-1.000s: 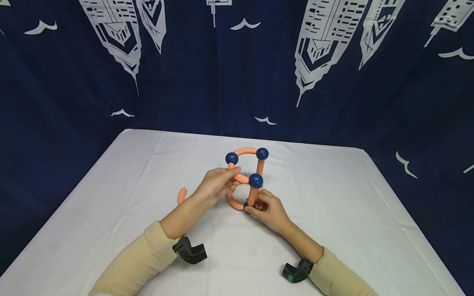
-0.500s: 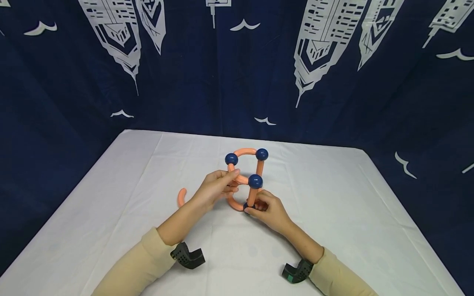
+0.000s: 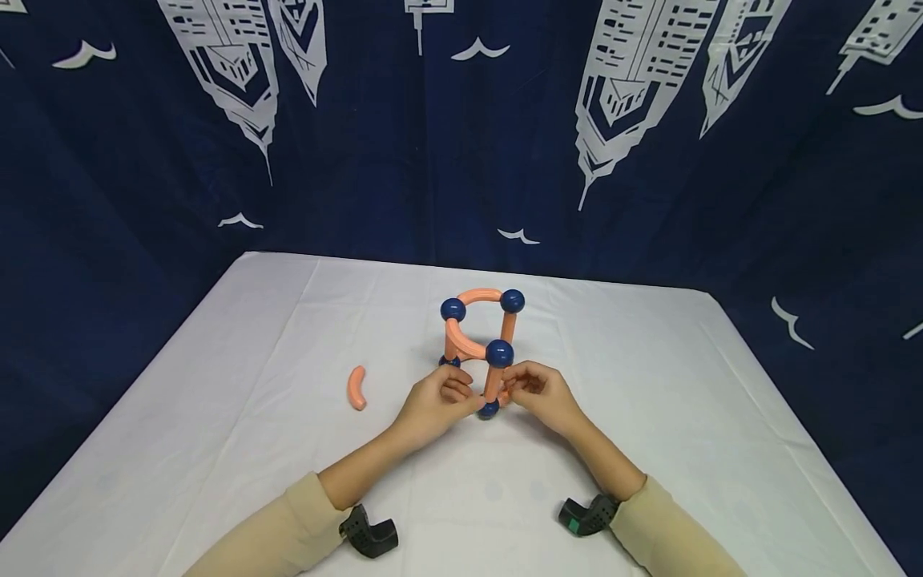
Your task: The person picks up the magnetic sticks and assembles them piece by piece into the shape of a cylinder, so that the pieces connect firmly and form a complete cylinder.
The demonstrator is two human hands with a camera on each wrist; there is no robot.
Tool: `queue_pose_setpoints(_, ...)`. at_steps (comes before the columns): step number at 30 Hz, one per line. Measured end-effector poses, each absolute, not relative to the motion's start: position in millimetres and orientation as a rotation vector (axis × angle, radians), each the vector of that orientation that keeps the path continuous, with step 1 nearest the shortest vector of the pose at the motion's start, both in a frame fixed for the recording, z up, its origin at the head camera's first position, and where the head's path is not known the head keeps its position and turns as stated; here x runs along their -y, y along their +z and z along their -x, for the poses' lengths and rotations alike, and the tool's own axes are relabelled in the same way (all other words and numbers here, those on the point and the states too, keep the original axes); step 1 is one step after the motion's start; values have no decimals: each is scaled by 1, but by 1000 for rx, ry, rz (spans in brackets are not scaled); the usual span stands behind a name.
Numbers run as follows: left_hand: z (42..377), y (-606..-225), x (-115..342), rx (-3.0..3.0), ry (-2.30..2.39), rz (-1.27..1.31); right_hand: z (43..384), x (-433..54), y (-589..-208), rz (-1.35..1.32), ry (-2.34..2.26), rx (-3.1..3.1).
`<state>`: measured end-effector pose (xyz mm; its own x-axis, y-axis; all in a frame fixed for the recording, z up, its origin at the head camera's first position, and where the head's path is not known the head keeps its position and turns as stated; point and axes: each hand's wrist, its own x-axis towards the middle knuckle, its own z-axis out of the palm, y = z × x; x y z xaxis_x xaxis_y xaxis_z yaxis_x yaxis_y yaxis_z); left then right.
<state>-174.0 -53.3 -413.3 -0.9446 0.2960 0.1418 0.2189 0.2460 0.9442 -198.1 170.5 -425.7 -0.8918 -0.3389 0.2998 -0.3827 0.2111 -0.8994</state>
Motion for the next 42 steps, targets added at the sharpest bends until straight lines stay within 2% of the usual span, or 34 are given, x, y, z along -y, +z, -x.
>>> queue_pose_setpoints(6, 177, -424, 43, -2515, 1754, -687, 200, -163, -400, -437, 1775, 2344)
queue_pose_setpoints(15, 184, -427, 30, -2653, 1643, -801, 242, -167, -433, -233, 1764, 2313)
queue_pose_setpoints(27, 187, -433, 26, -2810, 1562, -858, 256, -162, -448, -373, 1592, 2469)
queue_pose_setpoints(42, 186, -434, 25, -2861, 1511, -853, 256, -160, -448, -380, 1557, 2449)
